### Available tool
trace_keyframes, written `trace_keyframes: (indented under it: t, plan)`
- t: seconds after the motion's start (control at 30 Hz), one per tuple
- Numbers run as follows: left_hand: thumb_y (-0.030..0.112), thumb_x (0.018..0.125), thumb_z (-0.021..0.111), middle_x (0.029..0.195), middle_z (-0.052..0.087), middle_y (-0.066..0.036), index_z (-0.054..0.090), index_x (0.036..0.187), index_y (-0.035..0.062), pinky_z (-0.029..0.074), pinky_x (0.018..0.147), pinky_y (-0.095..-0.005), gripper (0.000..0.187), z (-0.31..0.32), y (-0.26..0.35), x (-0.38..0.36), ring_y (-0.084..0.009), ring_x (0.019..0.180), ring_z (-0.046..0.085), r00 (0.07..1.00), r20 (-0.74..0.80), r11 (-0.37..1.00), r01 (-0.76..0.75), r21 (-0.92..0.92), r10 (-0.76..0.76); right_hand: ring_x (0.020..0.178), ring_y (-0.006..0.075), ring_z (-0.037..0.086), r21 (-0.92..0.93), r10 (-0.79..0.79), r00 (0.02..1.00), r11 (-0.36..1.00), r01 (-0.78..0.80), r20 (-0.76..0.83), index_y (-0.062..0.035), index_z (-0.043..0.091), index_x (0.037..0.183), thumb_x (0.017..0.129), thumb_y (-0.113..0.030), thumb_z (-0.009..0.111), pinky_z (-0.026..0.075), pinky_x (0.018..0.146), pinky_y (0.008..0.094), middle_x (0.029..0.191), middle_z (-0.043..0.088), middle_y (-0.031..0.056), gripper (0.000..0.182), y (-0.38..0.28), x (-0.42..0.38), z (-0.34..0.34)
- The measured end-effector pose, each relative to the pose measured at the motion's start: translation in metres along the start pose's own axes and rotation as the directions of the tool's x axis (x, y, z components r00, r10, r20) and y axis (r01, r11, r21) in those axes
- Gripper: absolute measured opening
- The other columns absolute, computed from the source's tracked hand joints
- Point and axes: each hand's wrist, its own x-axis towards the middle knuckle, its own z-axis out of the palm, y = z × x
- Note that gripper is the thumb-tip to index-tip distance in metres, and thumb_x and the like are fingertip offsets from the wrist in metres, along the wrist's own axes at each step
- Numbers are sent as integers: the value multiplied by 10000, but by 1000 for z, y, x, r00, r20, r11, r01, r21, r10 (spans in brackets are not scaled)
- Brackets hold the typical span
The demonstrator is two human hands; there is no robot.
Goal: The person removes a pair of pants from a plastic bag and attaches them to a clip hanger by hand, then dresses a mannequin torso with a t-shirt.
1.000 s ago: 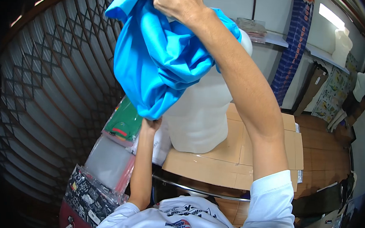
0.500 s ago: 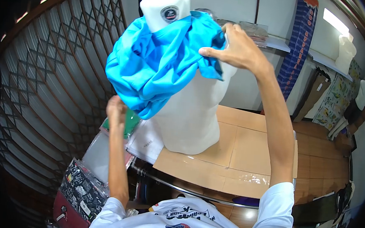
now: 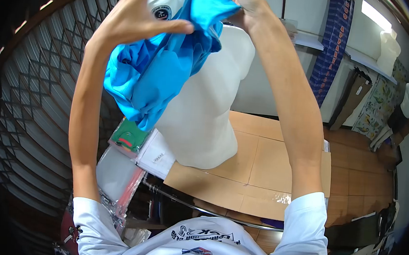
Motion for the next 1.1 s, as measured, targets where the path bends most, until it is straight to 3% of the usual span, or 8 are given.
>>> trace_keyframes:
  t: [0.13,0.27,0.37,0.63,0.77,0.83,0.97,1.1]
  plan:
    - [288,763,737,1079,667,-212,580,1208,27,494,889,-393,539,6,-20,43,-340,1013,637,967,255,980,38,-197,14,939,227,683,36,62,996,997,-64,66,5,557,1217,1005,-270,412,553,846,347,1069,692,112,377,-6,-11,37]
    - [208,837,659,918,703,-148,636,1070,10,505,795,-370,306,26,-51,46,-265,849,657,995,57,952,94,-291,-80,846,178,633,-457,-220,953,883,105,-208,-13,647,1054,957,-300,529,509,772,277,1015,683,117,326,0,-23,23]
    - [389,906,605,1043,672,-170,626,1153,59,535,871,-414,413,67,-121,54,-279,952,661,941,-4,932,334,-140,-338,918,276,672,-962,-198,949,166,-216,-247,63,677,1075,896,-293,580,524,798,348,974,708,198,410,27,-11,-33]
    - [311,954,511,1038,672,-169,612,1166,35,497,877,-380,363,48,-90,56,-265,975,629,935,45,914,353,-201,-351,921,387,672,-968,-247,938,3,-251,-244,-4,726,949,811,-310,615,513,857,425,910,692,266,354,57,-8,-24]
    - [337,1001,384,1008,666,-172,608,1161,11,450,879,-365,427,33,-62,52,-249,979,584,932,47,906,361,-220,-360,891,370,681,-953,-142,943,83,-291,-301,42,711,897,862,-289,583,522,842,420,892,696,261,357,48,-1,-18]
    - [350,1005,389,1008,662,-163,602,1177,11,449,874,-365,436,34,-66,54,-247,967,581,923,83,895,385,-226,-376,927,266,678,-902,-45,939,297,-313,-340,67,628,1186,938,-215,507,511,842,398,992,698,217,395,42,-1,-19]
    - [366,1003,398,984,658,-159,596,1172,-3,449,861,-356,452,33,-59,55,-231,958,573,913,56,893,406,-193,-403,887,235,659,-573,167,902,722,-387,-399,36,598,1134,1025,-239,422,525,756,314,1018,668,193,345,33,-7,-3]
    - [343,997,400,981,662,-164,593,1165,-12,452,855,-354,437,33,-60,54,-226,956,576,912,94,889,410,-204,-400,866,218,653,-431,260,913,818,-381,-315,26,552,1109,1029,-230,425,528,617,240,1046,647,208,297,30,-8,0]
